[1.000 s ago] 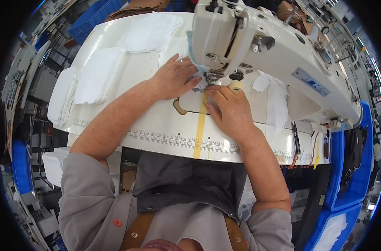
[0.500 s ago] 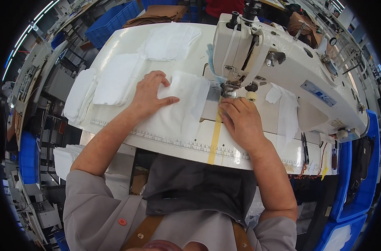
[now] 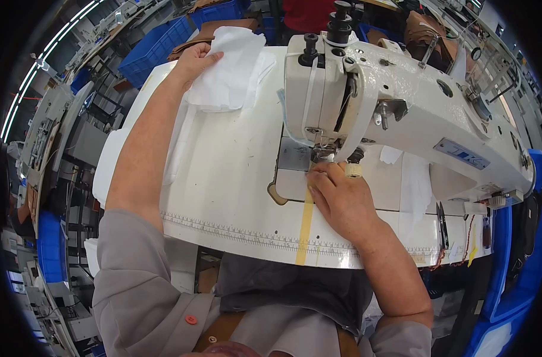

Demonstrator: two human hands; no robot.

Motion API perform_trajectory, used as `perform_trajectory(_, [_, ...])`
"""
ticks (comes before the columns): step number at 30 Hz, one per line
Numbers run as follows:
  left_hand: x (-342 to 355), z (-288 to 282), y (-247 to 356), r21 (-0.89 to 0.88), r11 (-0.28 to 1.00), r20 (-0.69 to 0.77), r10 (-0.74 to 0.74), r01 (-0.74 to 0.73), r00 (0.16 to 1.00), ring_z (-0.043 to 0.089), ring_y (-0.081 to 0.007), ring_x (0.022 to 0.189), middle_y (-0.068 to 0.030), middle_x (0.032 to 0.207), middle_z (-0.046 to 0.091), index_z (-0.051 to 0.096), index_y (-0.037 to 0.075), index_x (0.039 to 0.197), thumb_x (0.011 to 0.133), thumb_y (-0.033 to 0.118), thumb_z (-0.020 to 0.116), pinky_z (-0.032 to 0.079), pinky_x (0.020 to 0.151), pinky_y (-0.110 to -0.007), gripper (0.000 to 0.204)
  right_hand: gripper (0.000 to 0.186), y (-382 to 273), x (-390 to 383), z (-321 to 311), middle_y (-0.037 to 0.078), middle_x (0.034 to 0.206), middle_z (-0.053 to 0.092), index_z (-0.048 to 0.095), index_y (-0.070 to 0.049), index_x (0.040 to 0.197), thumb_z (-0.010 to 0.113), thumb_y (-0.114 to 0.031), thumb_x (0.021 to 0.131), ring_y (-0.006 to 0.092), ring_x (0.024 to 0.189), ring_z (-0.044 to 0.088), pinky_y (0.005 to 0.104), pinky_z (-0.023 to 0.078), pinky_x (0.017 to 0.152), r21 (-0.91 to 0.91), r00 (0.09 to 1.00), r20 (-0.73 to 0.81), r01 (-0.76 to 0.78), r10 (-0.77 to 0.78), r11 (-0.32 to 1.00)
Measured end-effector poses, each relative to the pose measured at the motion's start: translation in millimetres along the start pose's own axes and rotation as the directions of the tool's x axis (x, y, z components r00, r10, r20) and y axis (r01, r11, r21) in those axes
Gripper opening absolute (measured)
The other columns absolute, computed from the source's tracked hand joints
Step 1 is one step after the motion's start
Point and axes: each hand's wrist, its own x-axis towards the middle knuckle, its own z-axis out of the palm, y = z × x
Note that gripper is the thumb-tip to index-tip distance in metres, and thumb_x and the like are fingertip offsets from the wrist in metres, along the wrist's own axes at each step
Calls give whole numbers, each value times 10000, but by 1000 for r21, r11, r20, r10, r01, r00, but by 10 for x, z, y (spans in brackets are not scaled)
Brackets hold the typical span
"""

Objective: Sewing small white fabric pieces using an industrial sewing machine.

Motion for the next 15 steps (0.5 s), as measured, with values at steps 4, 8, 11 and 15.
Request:
perform_trajectory(4, [148,149,-427,727,682,-352,274,77,895,658,-237,1187,-116,1329,672,663,48,1263,843,410,869,535,999,-420,592,197,17,3,3,30,1134,651,675,-91,1105,716,-137,918,246,952,671,401,548,708,14,999,31,-22,22,1000])
perform_trajectory(8, [-183,36,-154,643,750,-331,456,-156,826,644,-266,1214,-104,1317,667,687,61,1259,843,386,851,506,1047,-423,552,199,23,-6,-11,29,1137,651,672,-93,1108,715,-138,919,244,941,674,396,556,692,-9,999,41,-25,26,1000])
perform_trajectory(11, [-816,-213,15,642,738,-202,426,-210,882,660,-248,1142,-88,1193,699,761,85,1031,809,338,877,535,957,-403,356,216,13,16,-30,45,1133,654,671,-87,1110,722,-121,903,257,943,667,390,561,698,-6,999,36,-3,3,1000])
perform_trajectory(15, [-1570,-647,-3,590,803,-48,148,-91,988,674,-204,977,-87,1048,734,788,60,918,763,304,915,555,855,-366,316,236,-1,43,-31,83,1123,658,677,-51,1088,733,-58,859,287,947,647,403,550,756,-2,999,8,34,-34,999])
